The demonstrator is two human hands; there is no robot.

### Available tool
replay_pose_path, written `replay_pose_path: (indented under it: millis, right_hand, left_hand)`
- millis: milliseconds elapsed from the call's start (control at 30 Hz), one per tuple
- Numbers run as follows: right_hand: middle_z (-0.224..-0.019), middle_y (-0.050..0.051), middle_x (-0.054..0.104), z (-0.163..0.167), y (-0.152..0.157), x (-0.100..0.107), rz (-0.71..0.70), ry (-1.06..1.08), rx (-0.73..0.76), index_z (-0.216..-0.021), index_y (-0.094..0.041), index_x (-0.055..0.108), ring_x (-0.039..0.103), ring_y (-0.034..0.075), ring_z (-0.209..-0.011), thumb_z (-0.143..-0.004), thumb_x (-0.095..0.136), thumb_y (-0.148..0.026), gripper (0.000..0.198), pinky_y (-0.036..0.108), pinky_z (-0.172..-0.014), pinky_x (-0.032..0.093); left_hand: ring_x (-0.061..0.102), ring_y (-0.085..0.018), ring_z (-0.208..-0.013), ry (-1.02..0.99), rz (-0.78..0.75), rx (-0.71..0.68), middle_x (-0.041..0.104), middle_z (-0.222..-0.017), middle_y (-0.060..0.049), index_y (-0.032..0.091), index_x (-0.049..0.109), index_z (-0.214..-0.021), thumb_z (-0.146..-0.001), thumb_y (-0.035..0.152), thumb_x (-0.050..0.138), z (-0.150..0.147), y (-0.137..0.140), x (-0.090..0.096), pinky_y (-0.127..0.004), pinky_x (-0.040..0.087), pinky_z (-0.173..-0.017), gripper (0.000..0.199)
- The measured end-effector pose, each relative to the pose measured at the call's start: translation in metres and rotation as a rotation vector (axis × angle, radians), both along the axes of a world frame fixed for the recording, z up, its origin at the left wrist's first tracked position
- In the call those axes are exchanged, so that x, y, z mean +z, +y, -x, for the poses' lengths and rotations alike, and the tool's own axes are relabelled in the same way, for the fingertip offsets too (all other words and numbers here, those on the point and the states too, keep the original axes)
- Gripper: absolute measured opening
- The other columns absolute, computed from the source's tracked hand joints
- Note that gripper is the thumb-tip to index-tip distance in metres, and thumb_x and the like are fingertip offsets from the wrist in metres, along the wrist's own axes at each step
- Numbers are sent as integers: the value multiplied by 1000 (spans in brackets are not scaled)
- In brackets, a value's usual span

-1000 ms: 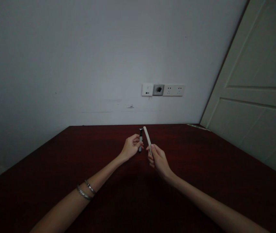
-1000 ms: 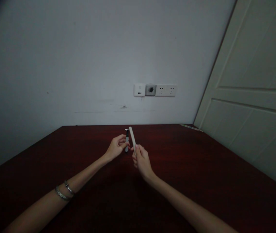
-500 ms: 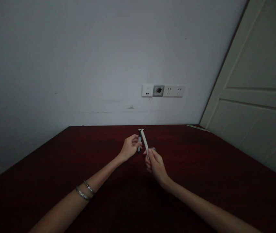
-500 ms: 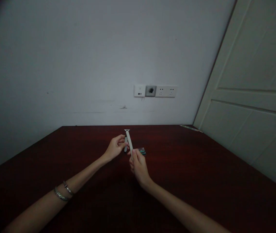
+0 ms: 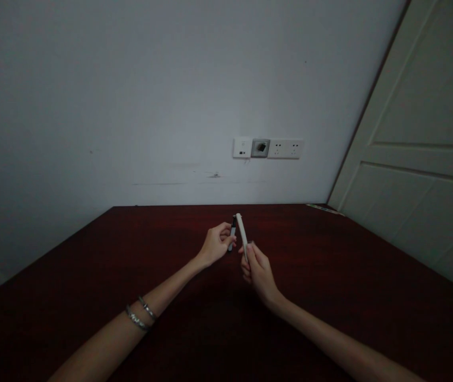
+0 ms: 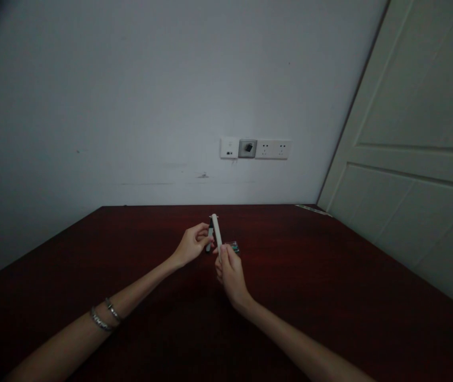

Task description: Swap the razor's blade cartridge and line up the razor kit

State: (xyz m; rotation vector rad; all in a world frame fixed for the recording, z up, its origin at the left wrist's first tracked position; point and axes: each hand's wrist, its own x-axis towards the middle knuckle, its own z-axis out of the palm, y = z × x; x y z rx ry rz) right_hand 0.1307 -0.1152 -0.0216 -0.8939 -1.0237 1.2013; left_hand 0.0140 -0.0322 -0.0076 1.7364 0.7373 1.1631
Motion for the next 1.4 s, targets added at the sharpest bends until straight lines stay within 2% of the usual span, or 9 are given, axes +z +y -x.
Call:
replay_pose_path:
  millis: [500,633,733,833,933,1067,1400]
  right_hand:
    - [-48,-11,28,1,-1,-4,8,-8,-10,-79,-19,49,18,2,-35,-74,50,-59,40,13,-31,15]
    - [-48,-10,29,2,-5,-12,36,-76,73,-78,-18,50,21,2,-36,-75,51,-56,39,13,-31,16]
    - [-48,-10,30,-4,-5,-9,22,-60,65,-79,-17,51,22,2,-36,-76,51,-55,38,13,-31,18]
    - [-47,-10,30,-11,1,3,-15,20,13,-81,-18,51,21,2,-35,-76,53,-54,37,13,-31,15]
    - [-46,-11,31,-14,6,11,-23,59,23,-80,-18,50,20,1,-33,-74,55,-54,36,13,-30,14]
    - [-43,-12,31,-9,3,5,10,48,51,-77,-19,48,20,1,-31,-72,55,-57,40,13,-28,15]
    - [-41,-12,31,-5,6,5,-2,78,56,-74,-19,47,18,1,-30,-72,55,-57,39,13,-28,15]
  left_hand:
    - [61,-13,-59,3,14,16,63,-70,-4,11,56,-86,-70,17,60,1,1,0,-23,47,-55,18]
    - [60,-13,-62,-26,-3,28,61,-67,-2,12,54,-79,-69,17,61,2,3,3,-24,48,-58,13]
    - [61,-13,-62,-44,24,-26,61,-70,-3,12,53,-82,-72,20,60,6,5,7,-25,48,-60,14]
    - [62,-14,-62,-60,85,-117,62,-75,-5,11,51,-90,-74,23,59,8,5,11,-27,49,-61,21]
    - [63,-15,-65,-62,98,-183,62,-77,-6,11,50,-92,-76,23,58,6,4,12,-28,49,-62,22]
    - [62,-15,-67,-50,92,-248,62,-78,-7,10,52,-92,-76,21,57,3,-1,12,-28,49,-65,20]
    - [59,-14,-71,-38,40,-223,62,-77,-5,11,53,-91,-77,18,55,2,-2,13,-25,46,-65,16]
